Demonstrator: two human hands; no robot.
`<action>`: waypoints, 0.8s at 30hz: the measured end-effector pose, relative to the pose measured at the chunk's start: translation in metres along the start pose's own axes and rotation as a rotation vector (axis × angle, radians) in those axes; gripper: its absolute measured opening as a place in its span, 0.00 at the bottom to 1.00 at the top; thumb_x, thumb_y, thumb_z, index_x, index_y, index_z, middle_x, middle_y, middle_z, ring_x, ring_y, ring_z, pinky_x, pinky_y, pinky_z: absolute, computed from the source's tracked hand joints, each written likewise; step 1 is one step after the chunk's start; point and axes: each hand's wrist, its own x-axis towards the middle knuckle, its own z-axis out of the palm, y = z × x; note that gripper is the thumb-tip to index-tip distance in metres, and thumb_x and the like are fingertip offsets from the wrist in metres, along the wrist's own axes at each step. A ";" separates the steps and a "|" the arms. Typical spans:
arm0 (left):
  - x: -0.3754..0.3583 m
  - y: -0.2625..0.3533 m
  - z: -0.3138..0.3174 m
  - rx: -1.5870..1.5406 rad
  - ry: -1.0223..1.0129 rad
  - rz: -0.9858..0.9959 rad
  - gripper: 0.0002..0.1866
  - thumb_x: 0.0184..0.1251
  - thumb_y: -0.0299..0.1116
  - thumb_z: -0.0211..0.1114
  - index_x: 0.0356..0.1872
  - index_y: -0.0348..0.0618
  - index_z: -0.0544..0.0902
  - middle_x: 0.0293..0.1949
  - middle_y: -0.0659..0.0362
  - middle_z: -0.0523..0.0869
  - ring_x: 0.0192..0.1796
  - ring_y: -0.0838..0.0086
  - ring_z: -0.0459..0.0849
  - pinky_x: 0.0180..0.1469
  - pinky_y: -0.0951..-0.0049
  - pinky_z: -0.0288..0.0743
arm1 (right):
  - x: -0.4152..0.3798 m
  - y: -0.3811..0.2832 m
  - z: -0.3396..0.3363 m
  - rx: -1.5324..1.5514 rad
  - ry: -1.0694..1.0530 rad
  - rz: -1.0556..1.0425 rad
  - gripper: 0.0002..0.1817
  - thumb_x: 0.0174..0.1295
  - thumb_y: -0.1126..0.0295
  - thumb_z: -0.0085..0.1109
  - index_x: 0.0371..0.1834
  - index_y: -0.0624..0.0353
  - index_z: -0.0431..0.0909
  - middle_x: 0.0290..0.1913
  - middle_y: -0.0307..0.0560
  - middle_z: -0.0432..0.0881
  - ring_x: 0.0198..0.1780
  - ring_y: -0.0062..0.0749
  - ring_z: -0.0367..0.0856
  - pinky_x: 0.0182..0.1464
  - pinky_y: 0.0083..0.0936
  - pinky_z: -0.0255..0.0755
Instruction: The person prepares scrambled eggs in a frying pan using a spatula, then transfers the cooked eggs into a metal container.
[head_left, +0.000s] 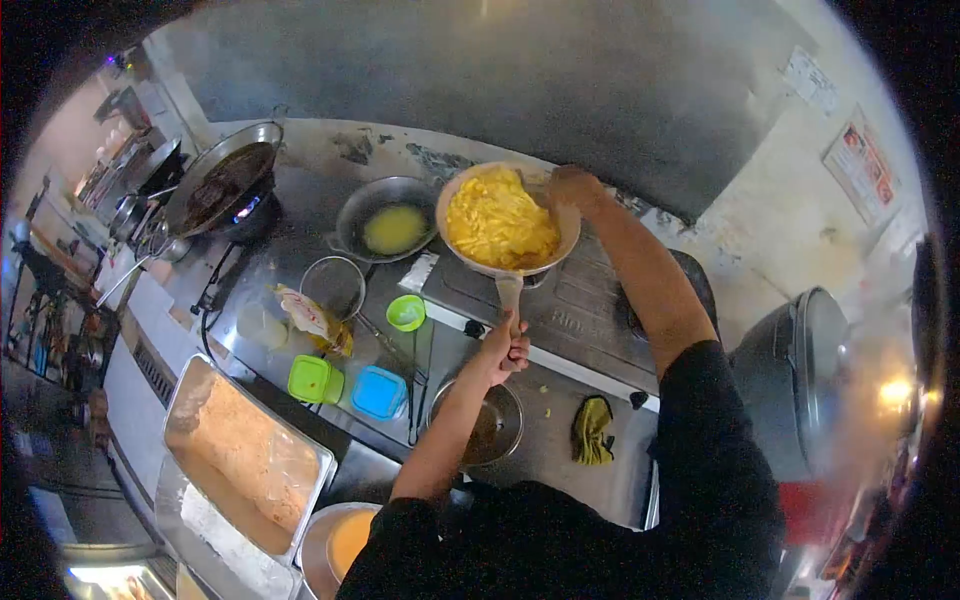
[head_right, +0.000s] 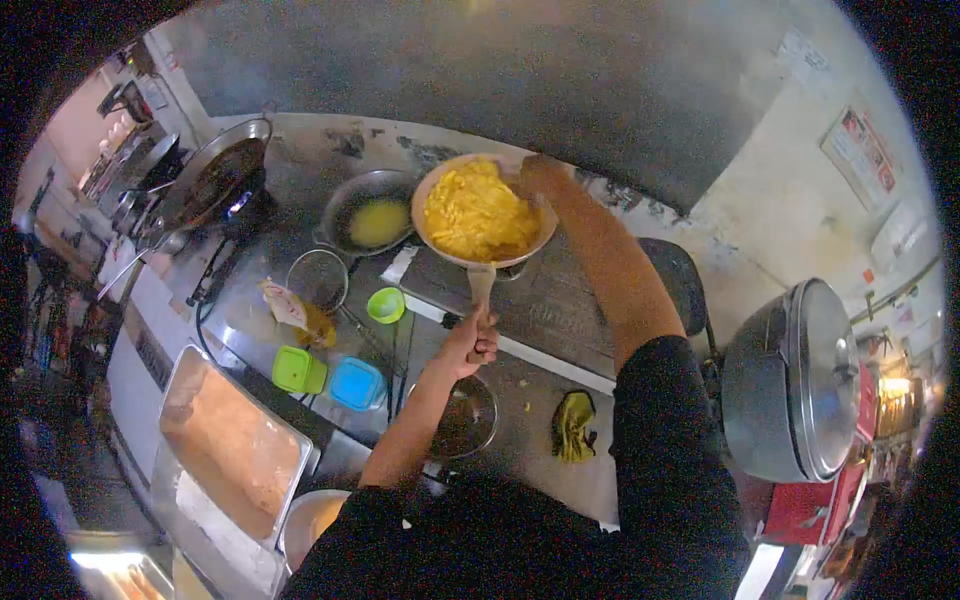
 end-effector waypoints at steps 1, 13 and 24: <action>0.002 0.000 -0.003 -0.011 -0.039 -0.015 0.20 0.66 0.58 0.47 0.32 0.52 0.67 0.14 0.73 0.57 0.14 0.86 0.55 0.17 0.81 0.52 | 0.004 -0.004 0.013 0.000 0.007 -0.014 0.12 0.50 0.65 0.57 0.31 0.63 0.81 0.33 0.56 0.82 0.36 0.44 0.82 0.36 0.41 0.75; 0.008 -0.004 -0.007 0.004 -0.008 -0.005 0.21 0.65 0.59 0.47 0.31 0.51 0.65 0.15 0.70 0.57 0.14 0.84 0.55 0.17 0.80 0.53 | -0.170 -0.018 0.052 -0.181 0.136 -0.090 0.16 0.56 0.73 0.47 0.46 0.69 0.72 0.27 0.52 0.81 0.31 0.44 0.82 0.30 0.37 0.75; 0.007 -0.004 -0.006 -0.027 -0.018 -0.001 0.20 0.65 0.58 0.48 0.28 0.52 0.67 0.14 0.71 0.57 0.13 0.85 0.54 0.14 0.81 0.52 | -0.166 -0.088 -0.020 0.045 -0.043 0.048 0.11 0.54 0.69 0.50 0.34 0.63 0.79 0.31 0.57 0.81 0.36 0.46 0.82 0.36 0.38 0.76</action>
